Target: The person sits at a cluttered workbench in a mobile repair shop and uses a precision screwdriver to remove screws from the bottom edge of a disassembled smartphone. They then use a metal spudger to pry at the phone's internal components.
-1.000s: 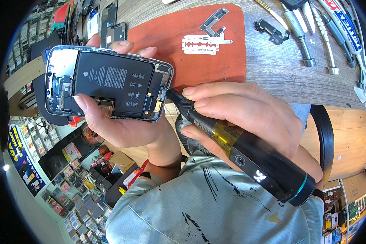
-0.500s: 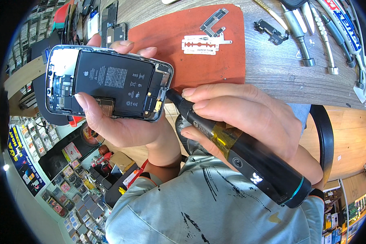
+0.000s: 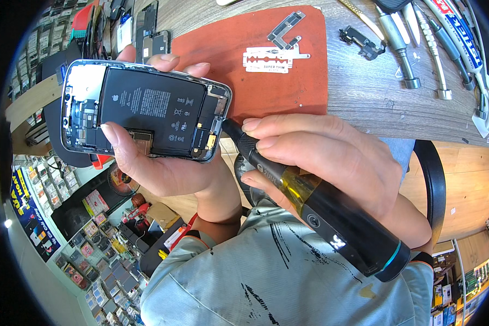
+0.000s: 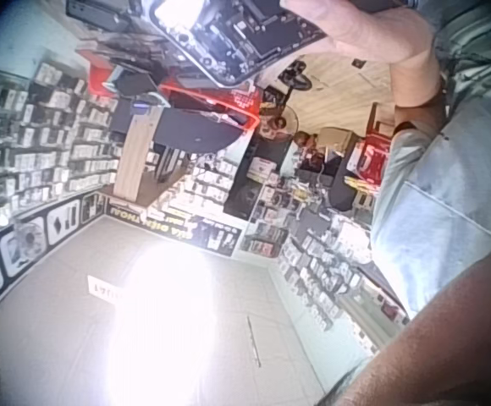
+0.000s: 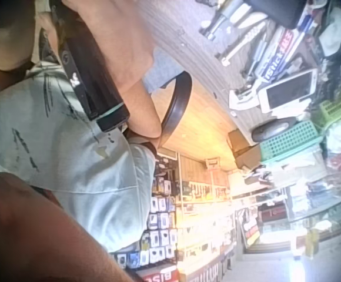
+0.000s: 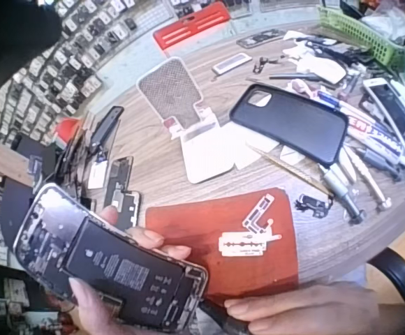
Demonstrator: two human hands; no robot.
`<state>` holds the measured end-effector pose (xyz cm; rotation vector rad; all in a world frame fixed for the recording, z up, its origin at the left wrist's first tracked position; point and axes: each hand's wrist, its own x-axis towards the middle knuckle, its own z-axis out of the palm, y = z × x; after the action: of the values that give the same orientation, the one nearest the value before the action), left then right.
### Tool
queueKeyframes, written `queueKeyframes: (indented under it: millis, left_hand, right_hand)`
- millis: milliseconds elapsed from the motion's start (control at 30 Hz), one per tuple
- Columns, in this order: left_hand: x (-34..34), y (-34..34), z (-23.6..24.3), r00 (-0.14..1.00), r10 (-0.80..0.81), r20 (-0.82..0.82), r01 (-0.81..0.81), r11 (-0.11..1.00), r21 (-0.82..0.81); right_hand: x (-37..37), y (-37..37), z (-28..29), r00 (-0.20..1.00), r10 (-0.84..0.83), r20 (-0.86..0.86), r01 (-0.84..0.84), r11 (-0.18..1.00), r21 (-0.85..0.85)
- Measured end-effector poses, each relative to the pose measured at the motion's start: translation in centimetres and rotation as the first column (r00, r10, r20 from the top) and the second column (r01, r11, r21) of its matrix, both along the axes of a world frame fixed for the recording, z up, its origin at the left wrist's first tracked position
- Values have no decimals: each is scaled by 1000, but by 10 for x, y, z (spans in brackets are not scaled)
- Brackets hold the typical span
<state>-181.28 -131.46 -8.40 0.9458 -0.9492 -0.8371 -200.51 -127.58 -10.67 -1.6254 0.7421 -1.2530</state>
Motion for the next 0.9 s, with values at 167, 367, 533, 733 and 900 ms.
queueKeyframes:
  millis: [167, 367, 533, 733, 900]
  left_hand:
    - [1, 0, 1, 1000, 0, -13, 1, 1000, 13]
    - [2, 1, -1, 1000, -18, -23, 18, 1000, -7]
    - [1, 0, -2, 1000, -1, -22, 1, 1000, -7]
    - [0, 0, -1, 999, 27, 26, -27, 1000, -4]
    - [-1, 0, -1, 1000, 23, 22, -22, 1000, -9]
  right_hand:
    - [1, 0, 1, 1000, -13, 2, 13, 1000, -21]
    - [1, 1, 2, 1000, -20, -15, 20, 999, -27]
    - [1, 1, 1, 999, -19, -26, 18, 999, -32]
    - [1, 0, 3, 999, -21, -38, 19, 999, -46]
    - [1, 0, 4, 998, -21, -53, 18, 999, -47]
